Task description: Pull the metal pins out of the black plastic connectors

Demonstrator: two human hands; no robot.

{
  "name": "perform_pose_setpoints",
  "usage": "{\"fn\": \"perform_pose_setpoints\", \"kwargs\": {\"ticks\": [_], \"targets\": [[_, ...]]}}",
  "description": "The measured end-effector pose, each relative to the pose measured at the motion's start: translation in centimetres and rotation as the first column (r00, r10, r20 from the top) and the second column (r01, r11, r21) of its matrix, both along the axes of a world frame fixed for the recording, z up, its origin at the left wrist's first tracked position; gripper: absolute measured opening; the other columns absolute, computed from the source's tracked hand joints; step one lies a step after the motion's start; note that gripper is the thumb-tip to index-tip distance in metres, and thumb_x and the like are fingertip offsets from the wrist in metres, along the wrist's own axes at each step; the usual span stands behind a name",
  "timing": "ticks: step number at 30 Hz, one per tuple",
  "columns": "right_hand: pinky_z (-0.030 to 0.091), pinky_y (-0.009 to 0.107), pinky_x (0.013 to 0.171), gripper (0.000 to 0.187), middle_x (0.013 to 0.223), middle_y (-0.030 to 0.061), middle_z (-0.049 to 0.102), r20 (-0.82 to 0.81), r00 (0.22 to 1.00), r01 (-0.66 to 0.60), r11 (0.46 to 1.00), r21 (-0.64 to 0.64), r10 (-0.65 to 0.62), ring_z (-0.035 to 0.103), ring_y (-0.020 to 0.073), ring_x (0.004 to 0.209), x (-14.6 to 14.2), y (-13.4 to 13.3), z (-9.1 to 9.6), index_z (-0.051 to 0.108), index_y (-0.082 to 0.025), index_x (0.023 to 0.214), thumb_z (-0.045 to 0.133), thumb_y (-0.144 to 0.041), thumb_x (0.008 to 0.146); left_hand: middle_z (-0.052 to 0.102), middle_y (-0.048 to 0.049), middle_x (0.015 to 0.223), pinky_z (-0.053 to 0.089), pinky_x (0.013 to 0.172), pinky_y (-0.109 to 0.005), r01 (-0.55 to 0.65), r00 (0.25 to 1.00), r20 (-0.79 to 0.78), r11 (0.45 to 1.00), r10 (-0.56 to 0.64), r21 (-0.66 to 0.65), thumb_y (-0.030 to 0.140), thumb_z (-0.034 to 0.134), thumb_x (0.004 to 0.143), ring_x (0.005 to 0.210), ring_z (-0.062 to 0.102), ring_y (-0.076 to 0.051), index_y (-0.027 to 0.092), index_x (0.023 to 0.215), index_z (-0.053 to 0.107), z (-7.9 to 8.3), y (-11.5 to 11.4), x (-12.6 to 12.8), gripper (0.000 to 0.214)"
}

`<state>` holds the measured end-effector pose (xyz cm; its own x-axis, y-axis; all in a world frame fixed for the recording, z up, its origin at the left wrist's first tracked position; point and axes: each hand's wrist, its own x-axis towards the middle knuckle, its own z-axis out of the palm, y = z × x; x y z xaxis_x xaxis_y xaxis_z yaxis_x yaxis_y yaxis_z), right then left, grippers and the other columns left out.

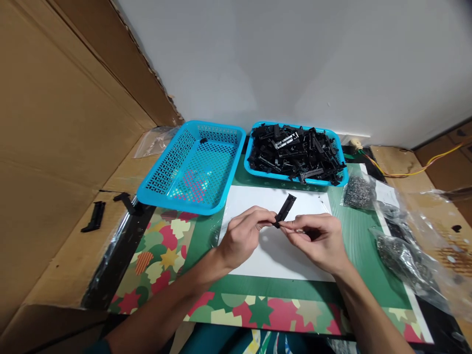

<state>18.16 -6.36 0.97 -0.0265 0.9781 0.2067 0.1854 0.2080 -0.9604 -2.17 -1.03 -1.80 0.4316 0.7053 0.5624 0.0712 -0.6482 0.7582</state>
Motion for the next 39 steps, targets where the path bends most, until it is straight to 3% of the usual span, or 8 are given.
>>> {"fn": "perform_pose_setpoints", "kwargs": {"ticks": [7, 16, 19, 22, 26, 32, 36, 39], "targets": [[0.030, 0.022, 0.045, 0.016, 0.054, -0.0073, 0.049, 0.110, 0.994, 0.003, 1.000, 0.003, -0.004, 0.037, 0.0071, 0.045, 1.0, 0.3, 0.6, 0.085, -0.022, 0.105, 0.076, -0.019, 0.091, 0.074, -0.0009, 0.095, 0.060, 0.083, -0.023, -0.047, 0.999, -0.012, 0.915, 0.047, -0.401, 0.013, 0.065, 0.099, 0.089, 0.075, -0.015, 0.021, 0.104, 0.070, 1.1, -0.1, 0.6, 0.010], [0.036, 0.024, 0.049, 0.017, 0.067, -0.0020, 0.065, 0.232, 0.970, 0.014, 0.969, 0.246, -0.073, 0.049, 0.0100, 0.052, 1.3, 0.6, -0.1, 0.082, -0.022, 0.107, 0.074, -0.013, 0.094, 0.073, -0.0035, 0.096, 0.056, 0.077, -0.026, 0.124, 0.990, 0.128, 0.765, -0.055, -0.632, 0.027, 0.067, 0.102, 0.086, 0.074, -0.017, 0.020, 0.109, 0.066, 2.0, -0.1, 0.8, 0.010], [0.036, 0.025, 0.050, 0.018, 0.064, -0.0024, 0.060, 0.298, 0.951, -0.025, 0.939, 0.342, -0.083, 0.050, 0.0112, 0.053, 1.7, 0.9, -0.5, 0.081, -0.021, 0.105, 0.070, -0.010, 0.097, 0.073, -0.0049, 0.098, 0.055, 0.079, -0.028, 0.098, 0.995, 0.027, 0.829, -0.100, -0.551, 0.027, 0.062, 0.105, 0.090, 0.072, -0.018, 0.020, 0.112, 0.065, 2.2, 0.1, 0.7, 0.011], [0.035, 0.025, 0.050, 0.018, 0.064, -0.0025, 0.057, 0.366, 0.927, -0.062, 0.932, 0.356, -0.079, 0.049, 0.0116, 0.053, 2.1, 1.1, -1.0, 0.080, -0.020, 0.105, 0.067, -0.010, 0.099, 0.073, -0.0071, 0.108, 0.054, 0.088, -0.033, -0.001, 0.983, -0.180, 0.971, -0.043, -0.240, 0.027, 0.069, 0.100, 0.102, 0.068, -0.021, 0.020, 0.113, 0.067, 1.9, 0.4, 0.4, 0.015], [0.038, 0.025, 0.052, 0.016, 0.067, -0.0021, 0.058, 0.452, 0.892, -0.115, 0.952, 0.285, -0.027, 0.052, 0.0116, 0.054, 2.4, 1.2, -1.4, 0.079, -0.019, 0.105, 0.065, -0.013, 0.101, 0.077, -0.0068, 0.103, 0.052, 0.090, -0.038, -0.044, 0.955, -0.287, 0.994, 0.070, 0.096, 0.023, 0.072, 0.099, 0.099, 0.068, -0.023, 0.018, 0.109, 0.069, 1.2, 0.7, 0.3, 0.012], [0.051, 0.029, 0.068, 0.022, 0.090, 0.0043, 0.066, 0.471, 0.880, -0.124, 0.986, 0.109, 0.059, 0.064, 0.0159, 0.074, 2.1, 1.1, -0.8, 0.074, -0.021, 0.118, 0.056, -0.017, 0.105, 0.081, -0.0061, 0.098, 0.054, 0.084, -0.038, -0.050, 0.943, -0.317, 0.983, 0.104, 0.175, 0.018, 0.072, 0.096, 0.090, 0.072, -0.023, 0.017, 0.108, 0.073, 0.4, 0.7, 0.4, 0.011], [0.057, 0.039, 0.089, 0.031, 0.115, 0.0109, 0.069, 0.458, 0.889, -0.115, 0.965, 0.234, -0.005, 0.067, 0.0236, 0.105, 2.1, 1.4, -1.0, 0.073, -0.025, 0.125, 0.054, -0.013, 0.105, 0.081, -0.0060, 0.096, 0.056, 0.083, -0.037, -0.051, 0.943, -0.319, 0.986, 0.099, 0.156, 0.013, 0.073, 0.092, 0.087, 0.073, -0.023, 0.016, 0.106, 0.074, 0.0, 0.7, 0.5, 0.014], [0.059, 0.040, 0.090, 0.026, 0.115, 0.0090, 0.075, 0.357, 0.921, 0.048, 0.956, 0.290, -0.154, 0.071, 0.0243, 0.106, 1.6, 1.5, -1.3, 0.078, -0.026, 0.114, 0.060, -0.013, 0.103, 0.081, -0.0073, 0.095, 0.057, 0.080, -0.037, -0.031, 0.940, -0.332, 0.988, 0.080, 0.151, 0.012, 0.073, 0.092, 0.085, 0.073, -0.023, 0.014, 0.104, 0.074, -0.2, 0.7, 0.6, 0.013]]}}
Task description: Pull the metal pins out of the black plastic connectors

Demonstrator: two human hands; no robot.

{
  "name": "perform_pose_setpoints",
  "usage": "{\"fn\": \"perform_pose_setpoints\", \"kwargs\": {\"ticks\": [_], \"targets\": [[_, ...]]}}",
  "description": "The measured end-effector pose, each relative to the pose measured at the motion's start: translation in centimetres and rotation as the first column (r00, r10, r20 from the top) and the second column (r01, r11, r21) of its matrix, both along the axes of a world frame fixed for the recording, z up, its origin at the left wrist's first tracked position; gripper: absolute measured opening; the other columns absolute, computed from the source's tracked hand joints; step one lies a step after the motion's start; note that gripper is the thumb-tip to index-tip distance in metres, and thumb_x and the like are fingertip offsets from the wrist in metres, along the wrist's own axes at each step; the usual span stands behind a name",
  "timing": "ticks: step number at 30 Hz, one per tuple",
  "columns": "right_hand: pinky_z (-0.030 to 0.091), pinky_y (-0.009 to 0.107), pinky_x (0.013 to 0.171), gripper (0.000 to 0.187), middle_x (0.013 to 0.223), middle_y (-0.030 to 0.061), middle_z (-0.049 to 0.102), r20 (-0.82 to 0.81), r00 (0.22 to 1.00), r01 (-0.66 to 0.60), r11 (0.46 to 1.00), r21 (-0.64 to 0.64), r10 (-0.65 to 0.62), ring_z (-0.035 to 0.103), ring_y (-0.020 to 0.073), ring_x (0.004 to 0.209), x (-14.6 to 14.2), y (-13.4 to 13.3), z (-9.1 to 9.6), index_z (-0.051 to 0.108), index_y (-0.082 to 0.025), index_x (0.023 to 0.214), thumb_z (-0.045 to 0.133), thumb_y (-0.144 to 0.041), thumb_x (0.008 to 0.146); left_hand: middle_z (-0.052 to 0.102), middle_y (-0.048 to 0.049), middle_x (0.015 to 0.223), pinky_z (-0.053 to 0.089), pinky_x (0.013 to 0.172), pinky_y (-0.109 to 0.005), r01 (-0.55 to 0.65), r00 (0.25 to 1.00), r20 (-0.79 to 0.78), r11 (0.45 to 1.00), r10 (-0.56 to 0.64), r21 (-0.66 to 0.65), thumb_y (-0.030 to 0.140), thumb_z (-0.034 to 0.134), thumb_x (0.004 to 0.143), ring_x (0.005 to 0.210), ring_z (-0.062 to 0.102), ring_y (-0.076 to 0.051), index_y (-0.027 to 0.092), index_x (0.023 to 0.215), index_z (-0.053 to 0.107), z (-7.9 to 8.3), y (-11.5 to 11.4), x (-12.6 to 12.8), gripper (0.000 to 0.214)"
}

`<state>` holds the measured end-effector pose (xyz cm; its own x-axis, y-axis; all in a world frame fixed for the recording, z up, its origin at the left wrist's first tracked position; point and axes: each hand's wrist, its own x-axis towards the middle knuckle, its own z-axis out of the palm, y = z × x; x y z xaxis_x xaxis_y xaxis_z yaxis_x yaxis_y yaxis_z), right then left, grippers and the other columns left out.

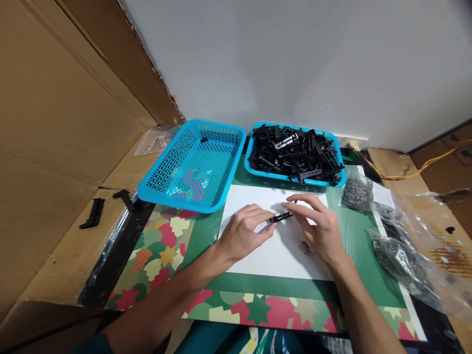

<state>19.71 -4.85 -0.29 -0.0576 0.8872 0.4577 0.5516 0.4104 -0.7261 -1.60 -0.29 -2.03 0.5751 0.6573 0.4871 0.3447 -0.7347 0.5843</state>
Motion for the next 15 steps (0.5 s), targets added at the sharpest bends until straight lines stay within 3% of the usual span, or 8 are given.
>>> {"fn": "perform_pose_setpoints", "kwargs": {"ticks": [3, 7, 15], "targets": [[0.063, 0.034, 0.080, 0.009, 0.097, 0.0042, 0.081, -0.270, 0.940, 0.179, 0.974, -0.137, -0.210, 0.077, 0.0208, 0.085, -1.3, -0.2, -0.3, 0.079, -0.024, 0.100, 0.072, -0.020, 0.097, 0.081, -0.0075, 0.095, 0.057, 0.079, -0.037, 0.017, 1.000, -0.017, 1.000, -0.017, -0.005, 0.013, 0.071, 0.094, 0.085, 0.073, -0.023, 0.014, 0.105, 0.074, 0.0, 0.1, 0.0, 0.012], [0.066, 0.033, 0.077, 0.006, 0.086, 0.0022, 0.080, -0.489, 0.832, 0.110, 0.941, -0.319, -0.263, 0.079, 0.0208, 0.079, -3.0, -0.2, -0.6, 0.074, -0.022, 0.093, 0.075, -0.027, 0.095, 0.081, -0.0071, 0.095, 0.057, 0.082, -0.038, 0.044, 0.999, -0.032, 0.999, -0.044, -0.004, 0.015, 0.069, 0.097, 0.086, 0.073, -0.023, 0.016, 0.105, 0.074, 0.1, 0.2, -0.1, 0.010], [0.062, 0.030, 0.075, 0.011, 0.085, 0.0034, 0.078, -0.392, 0.896, 0.089, 0.948, -0.306, -0.211, 0.075, 0.0186, 0.076, -3.1, -0.1, -0.6, 0.072, -0.021, 0.090, 0.069, -0.028, 0.099, 0.082, -0.0083, 0.099, 0.058, 0.082, -0.037, 0.050, 0.997, -0.050, 0.999, -0.050, -0.006, 0.017, 0.066, 0.099, 0.089, 0.075, -0.024, 0.017, 0.106, 0.074, 0.1, 0.1, -0.1, 0.011]]}}
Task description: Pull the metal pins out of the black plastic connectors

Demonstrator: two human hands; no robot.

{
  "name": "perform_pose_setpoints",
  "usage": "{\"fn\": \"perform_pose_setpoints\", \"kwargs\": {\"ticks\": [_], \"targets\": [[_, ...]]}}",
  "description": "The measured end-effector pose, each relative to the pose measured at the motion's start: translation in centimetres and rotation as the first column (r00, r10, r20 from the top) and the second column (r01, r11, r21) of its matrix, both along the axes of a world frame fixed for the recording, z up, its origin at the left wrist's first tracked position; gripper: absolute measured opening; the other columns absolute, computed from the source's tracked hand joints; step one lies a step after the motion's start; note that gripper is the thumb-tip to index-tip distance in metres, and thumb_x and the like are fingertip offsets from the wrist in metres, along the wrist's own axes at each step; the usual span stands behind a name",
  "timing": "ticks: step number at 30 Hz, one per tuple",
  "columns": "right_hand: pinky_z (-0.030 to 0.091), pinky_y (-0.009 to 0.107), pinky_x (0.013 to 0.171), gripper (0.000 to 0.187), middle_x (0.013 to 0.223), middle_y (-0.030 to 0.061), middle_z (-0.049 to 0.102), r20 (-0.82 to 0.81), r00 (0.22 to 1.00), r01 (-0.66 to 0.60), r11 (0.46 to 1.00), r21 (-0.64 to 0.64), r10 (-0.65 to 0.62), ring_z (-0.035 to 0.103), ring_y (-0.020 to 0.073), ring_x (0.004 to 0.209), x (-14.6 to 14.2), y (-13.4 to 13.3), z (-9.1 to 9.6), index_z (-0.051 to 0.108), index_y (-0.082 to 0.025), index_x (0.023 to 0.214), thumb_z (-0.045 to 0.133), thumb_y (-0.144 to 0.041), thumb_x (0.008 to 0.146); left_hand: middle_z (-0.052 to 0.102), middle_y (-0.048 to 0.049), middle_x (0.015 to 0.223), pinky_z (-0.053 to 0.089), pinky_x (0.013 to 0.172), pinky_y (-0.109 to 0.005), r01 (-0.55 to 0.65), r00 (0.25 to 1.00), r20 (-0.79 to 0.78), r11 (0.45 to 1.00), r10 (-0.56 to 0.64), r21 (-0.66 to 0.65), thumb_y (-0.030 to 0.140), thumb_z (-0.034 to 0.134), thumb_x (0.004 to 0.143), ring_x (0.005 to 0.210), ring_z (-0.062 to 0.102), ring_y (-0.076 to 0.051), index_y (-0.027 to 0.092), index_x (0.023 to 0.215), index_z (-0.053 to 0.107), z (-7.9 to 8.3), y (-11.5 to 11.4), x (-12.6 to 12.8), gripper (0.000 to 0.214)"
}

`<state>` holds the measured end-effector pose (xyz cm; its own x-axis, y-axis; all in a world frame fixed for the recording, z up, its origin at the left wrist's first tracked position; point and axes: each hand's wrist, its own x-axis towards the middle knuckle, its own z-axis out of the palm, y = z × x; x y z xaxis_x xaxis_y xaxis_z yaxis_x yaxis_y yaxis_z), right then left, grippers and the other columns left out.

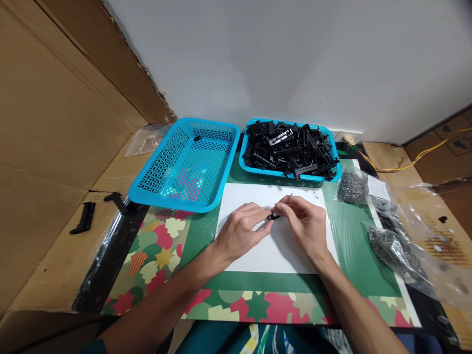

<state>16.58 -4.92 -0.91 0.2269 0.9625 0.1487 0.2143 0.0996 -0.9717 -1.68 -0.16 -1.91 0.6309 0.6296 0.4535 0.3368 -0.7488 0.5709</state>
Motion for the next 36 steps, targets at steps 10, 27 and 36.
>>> {"fn": "perform_pose_setpoints", "kwargs": {"ticks": [10, 27, 36], "targets": [[0.056, 0.027, 0.063, 0.019, 0.073, 0.0025, 0.073, 0.332, 0.942, -0.090, 0.992, 0.084, 0.057, 0.066, 0.0155, 0.061, 0.2, -0.1, 0.8, 0.070, -0.021, 0.085, 0.064, -0.025, 0.102, 0.080, -0.0089, 0.100, 0.058, 0.084, -0.037, -0.006, 1.000, -0.024, 0.999, 0.005, -0.052, 0.015, 0.068, 0.097, 0.094, 0.073, -0.025, 0.017, 0.108, 0.075, -0.2, -0.3, -0.2, 0.013], [0.049, 0.031, 0.066, 0.022, 0.087, 0.0040, 0.073, 0.400, 0.910, -0.050, 0.986, -0.157, 0.110, 0.064, 0.0187, 0.073, 6.8, -2.5, 3.4, 0.073, -0.021, 0.101, 0.054, -0.031, 0.106, 0.068, 0.0007, 0.097, 0.050, 0.079, -0.030, -0.214, 0.970, 0.032, 0.914, 0.240, -0.345, 0.025, 0.063, 0.099, 0.084, 0.063, -0.016, 0.024, 0.106, 0.052, 1.2, -0.3, -0.1, 0.014], [0.050, 0.032, 0.075, 0.007, 0.097, 0.0048, 0.075, 0.437, 0.853, -0.150, 0.936, -0.319, 0.286, 0.069, 0.0224, 0.086, 5.9, -5.4, 1.8, 0.077, -0.024, 0.100, 0.071, -0.025, 0.097, 0.065, -0.0021, 0.100, 0.048, 0.078, -0.028, -0.067, 0.952, 0.222, 0.850, 0.211, -0.523, 0.029, 0.056, 0.105, 0.086, 0.059, -0.015, 0.022, 0.109, 0.057, 1.4, -0.3, 0.3, 0.009]]}}
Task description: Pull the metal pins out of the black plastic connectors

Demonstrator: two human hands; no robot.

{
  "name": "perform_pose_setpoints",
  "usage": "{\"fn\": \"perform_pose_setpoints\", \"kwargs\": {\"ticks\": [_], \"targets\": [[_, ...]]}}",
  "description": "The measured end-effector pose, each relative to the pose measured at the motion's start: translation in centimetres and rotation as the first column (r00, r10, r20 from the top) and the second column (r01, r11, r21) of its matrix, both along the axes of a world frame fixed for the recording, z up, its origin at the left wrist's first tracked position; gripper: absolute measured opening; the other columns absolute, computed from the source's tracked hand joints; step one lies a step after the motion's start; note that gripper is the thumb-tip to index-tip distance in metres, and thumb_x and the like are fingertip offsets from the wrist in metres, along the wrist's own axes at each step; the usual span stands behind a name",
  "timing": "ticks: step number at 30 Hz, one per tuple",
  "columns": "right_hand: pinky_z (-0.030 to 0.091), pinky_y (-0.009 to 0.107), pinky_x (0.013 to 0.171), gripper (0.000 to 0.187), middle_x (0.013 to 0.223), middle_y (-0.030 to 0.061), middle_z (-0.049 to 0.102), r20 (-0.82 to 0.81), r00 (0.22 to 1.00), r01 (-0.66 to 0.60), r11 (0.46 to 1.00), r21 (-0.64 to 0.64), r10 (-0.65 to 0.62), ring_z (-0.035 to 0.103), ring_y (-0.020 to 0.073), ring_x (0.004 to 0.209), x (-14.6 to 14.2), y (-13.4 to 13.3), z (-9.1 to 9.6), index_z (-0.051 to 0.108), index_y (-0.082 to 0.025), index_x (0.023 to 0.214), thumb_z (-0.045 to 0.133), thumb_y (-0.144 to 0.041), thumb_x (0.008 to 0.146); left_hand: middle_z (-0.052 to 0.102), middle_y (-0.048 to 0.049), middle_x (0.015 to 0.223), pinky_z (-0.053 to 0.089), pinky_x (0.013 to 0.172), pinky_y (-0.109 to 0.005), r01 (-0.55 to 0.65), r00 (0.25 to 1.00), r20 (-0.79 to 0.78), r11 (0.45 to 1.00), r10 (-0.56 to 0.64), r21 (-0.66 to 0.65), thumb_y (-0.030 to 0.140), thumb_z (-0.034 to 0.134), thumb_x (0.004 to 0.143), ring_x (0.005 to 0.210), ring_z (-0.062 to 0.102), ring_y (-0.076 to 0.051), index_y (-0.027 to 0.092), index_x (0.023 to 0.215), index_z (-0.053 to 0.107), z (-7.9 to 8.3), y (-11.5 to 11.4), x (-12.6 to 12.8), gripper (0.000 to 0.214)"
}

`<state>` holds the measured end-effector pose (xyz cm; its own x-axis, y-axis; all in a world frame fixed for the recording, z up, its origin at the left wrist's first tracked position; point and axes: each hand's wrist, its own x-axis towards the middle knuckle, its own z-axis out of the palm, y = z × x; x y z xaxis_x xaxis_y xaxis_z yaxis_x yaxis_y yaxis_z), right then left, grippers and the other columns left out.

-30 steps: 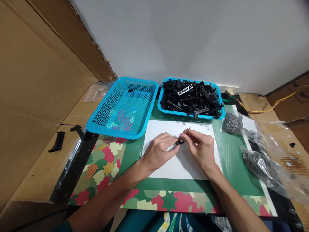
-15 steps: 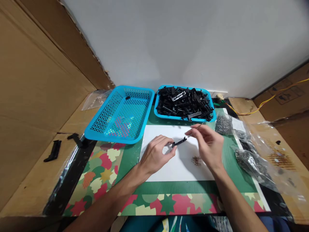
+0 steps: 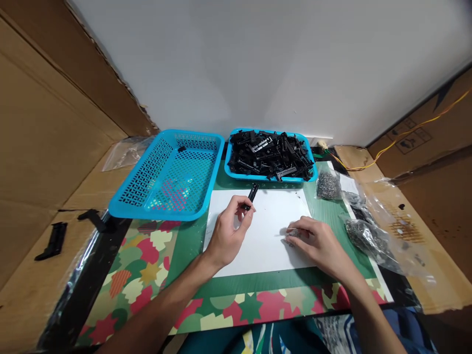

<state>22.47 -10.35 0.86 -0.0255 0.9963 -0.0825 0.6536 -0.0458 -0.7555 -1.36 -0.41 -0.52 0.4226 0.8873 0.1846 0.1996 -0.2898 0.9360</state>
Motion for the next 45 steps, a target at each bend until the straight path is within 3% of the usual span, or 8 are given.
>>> {"fn": "perform_pose_setpoints", "kwargs": {"ticks": [5, 12, 19, 25, 35, 39, 42, 45], "targets": [[0.049, 0.033, 0.074, 0.015, 0.092, 0.0049, 0.074, 0.107, 0.993, -0.045, 0.999, 0.007, 0.044, 0.068, 0.0229, 0.084, -0.5, 0.3, -0.7, 0.080, -0.024, 0.098, 0.068, -0.014, 0.096, 0.062, -0.0026, 0.097, 0.048, 0.077, -0.028, -0.088, 0.991, 0.098, 0.995, 0.093, -0.055, 0.033, 0.056, 0.106, 0.084, 0.058, -0.016, 0.021, 0.108, 0.059, -0.5, -0.1, 0.3, 0.013], [0.044, 0.032, 0.072, 0.013, 0.088, 0.0031, 0.070, 0.174, 0.976, -0.142, 0.990, 0.026, 0.135, 0.062, 0.0222, 0.083, -0.6, 0.8, -0.3, 0.069, -0.023, 0.093, 0.061, -0.016, 0.101, 0.062, -0.0022, 0.096, 0.047, 0.079, -0.028, -0.073, 0.995, 0.061, 0.997, 0.074, -0.020, 0.030, 0.056, 0.105, 0.087, 0.058, -0.017, 0.020, 0.106, 0.061, -0.5, 0.0, 0.2, 0.011], [0.041, 0.029, 0.063, 0.018, 0.082, -0.0005, 0.061, -0.184, 0.982, -0.055, 0.997, -0.052, 0.045, 0.052, 0.0171, 0.070, -1.2, 1.3, 1.2, 0.056, -0.023, 0.096, 0.048, -0.032, 0.110, 0.063, -0.0020, 0.097, 0.045, 0.079, -0.029, -0.062, 0.996, 0.064, 0.998, 0.060, 0.021, 0.025, 0.055, 0.105, 0.086, 0.057, -0.016, 0.020, 0.103, 0.066, 0.1, 0.3, -0.2, 0.013], [0.044, 0.029, 0.067, 0.019, 0.086, 0.0029, 0.067, -0.544, 0.838, 0.046, 0.999, 0.021, -0.027, 0.058, 0.0181, 0.077, -2.2, 2.7, 1.4, 0.064, -0.022, 0.098, 0.064, -0.040, 0.104, 0.061, -0.0028, 0.094, 0.044, 0.074, -0.029, 0.122, 0.992, 0.043, 0.992, -0.122, 0.017, 0.022, 0.059, 0.102, 0.085, 0.058, -0.017, 0.020, 0.100, 0.075, 1.3, -0.1, -0.5, 0.015], [0.046, 0.030, 0.076, 0.015, 0.087, 0.0009, 0.064, -0.674, 0.738, 0.126, 0.989, 0.078, -0.041, 0.057, 0.0167, 0.082, -5.1, 4.2, 1.2, 0.069, -0.022, 0.094, 0.073, -0.036, 0.099, 0.059, -0.0032, 0.095, 0.043, 0.076, -0.029, 0.227, 0.968, 0.130, 0.970, -0.215, -0.088, 0.032, 0.062, 0.104, 0.088, 0.056, -0.017, 0.019, 0.105, 0.075, 1.1, -0.9, -0.2, 0.018], [0.046, 0.031, 0.072, 0.011, 0.087, 0.0016, 0.067, -0.604, 0.792, 0.211, 0.969, 0.129, -0.092, 0.060, 0.0174, 0.080, -6.4, 4.2, 0.9, 0.073, -0.023, 0.094, 0.073, -0.033, 0.098, 0.056, -0.0021, 0.092, 0.042, 0.076, -0.028, 0.191, 0.976, 0.133, 0.973, -0.174, -0.128, 0.033, 0.059, 0.106, 0.088, 0.055, -0.016, 0.019, 0.102, 0.075, 1.1, -0.9, -0.2, 0.022], [0.044, 0.031, 0.065, 0.008, 0.089, 0.0030, 0.070, -0.495, 0.862, 0.252, 0.941, 0.225, -0.113, 0.061, 0.0171, 0.077, -6.9, 3.9, 0.7, 0.078, -0.024, 0.097, 0.072, -0.030, 0.099, 0.059, -0.0031, 0.097, 0.042, 0.077, -0.029, 0.160, 0.978, 0.155, 0.977, -0.138, -0.144, 0.032, 0.059, 0.105, 0.091, 0.057, -0.017, 0.020, 0.107, 0.075, 1.0, -0.9, -0.2, 0.021], [0.042, 0.030, 0.059, 0.011, 0.089, 0.0037, 0.072, -0.462, 0.882, 0.258, 0.914, 0.313, -0.091, 0.061, 0.0166, 0.073, -7.1, 3.6, 0.4, 0.082, -0.026, 0.104, 0.074, -0.024, 0.097, 0.061, -0.0036, 0.100, 0.041, 0.075, -0.028, 0.152, 0.979, 0.160, 0.975, -0.126, -0.162, 0.032, 0.059, 0.105, 0.090, 0.057, -0.017, 0.021, 0.112, 0.076, 1.0, -0.8, -0.3, 0.022]]}}
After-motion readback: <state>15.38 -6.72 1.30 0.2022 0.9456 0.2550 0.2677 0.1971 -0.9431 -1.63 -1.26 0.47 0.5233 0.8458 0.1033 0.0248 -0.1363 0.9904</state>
